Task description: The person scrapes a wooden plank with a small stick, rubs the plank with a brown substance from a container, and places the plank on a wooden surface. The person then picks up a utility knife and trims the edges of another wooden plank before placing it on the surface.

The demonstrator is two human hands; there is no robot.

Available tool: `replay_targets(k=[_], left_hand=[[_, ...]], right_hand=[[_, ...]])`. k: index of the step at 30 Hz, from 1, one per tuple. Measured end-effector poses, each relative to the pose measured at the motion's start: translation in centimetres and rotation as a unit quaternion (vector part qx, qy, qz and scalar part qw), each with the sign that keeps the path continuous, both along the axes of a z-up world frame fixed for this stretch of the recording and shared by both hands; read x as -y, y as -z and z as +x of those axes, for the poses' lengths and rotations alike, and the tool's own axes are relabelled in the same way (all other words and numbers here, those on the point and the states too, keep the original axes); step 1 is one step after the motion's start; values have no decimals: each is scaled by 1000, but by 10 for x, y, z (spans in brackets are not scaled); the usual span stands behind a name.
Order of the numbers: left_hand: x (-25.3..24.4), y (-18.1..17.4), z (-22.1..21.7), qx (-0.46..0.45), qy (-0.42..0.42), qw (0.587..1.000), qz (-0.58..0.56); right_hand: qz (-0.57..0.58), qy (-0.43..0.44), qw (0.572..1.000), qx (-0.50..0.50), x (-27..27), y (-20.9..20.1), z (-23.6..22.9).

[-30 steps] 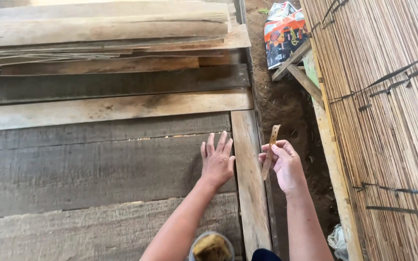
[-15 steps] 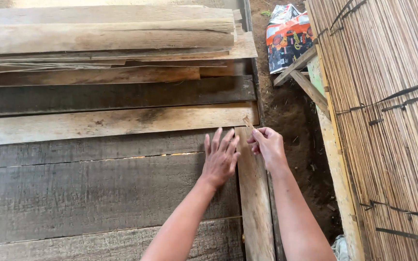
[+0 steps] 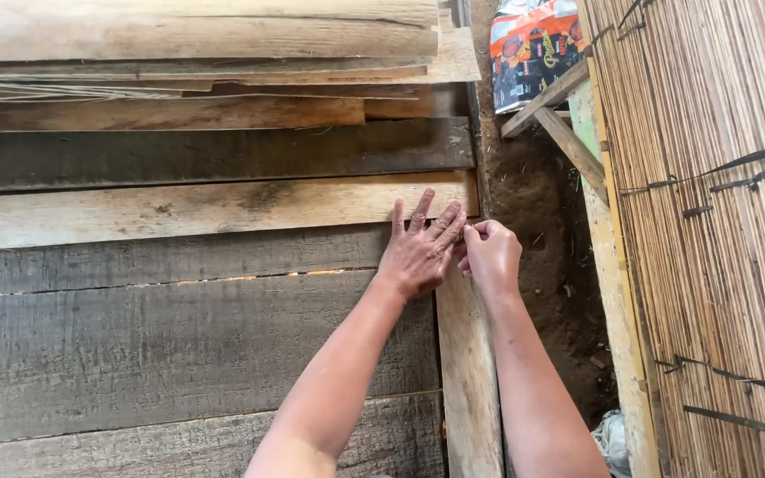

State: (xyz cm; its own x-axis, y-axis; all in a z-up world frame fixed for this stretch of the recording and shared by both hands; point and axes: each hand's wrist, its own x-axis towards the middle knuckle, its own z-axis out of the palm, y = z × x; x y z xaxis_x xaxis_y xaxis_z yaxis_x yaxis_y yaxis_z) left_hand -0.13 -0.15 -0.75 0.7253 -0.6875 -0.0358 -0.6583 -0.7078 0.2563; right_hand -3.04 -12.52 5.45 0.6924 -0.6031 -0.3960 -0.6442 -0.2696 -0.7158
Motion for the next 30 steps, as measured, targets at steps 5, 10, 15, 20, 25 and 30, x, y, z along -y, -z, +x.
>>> replay_targets(k=[5, 10, 15, 20, 25, 30], left_hand=[[0, 8, 1, 6, -9, 1000, -9], [0, 7, 5, -10, 2, 1000, -3], [-1, 1, 6, -3, 14, 1000, 16], [3, -5, 7, -23, 19, 998, 59], [4, -6, 11, -47, 23, 997, 64], [6, -23, 15, -161, 10, 983, 86]], right_hand=[[-19, -41, 998, -44, 4, -14, 1], [-83, -118, 982, -125, 27, 18, 11], [-205, -227, 931, -201, 44, 36, 19], [-251, -303, 891, -225, 35, 12, 35], [-288, -328, 860, -265, 33, 8, 40], [-128, -218, 959, -130, 53, -44, 24]])
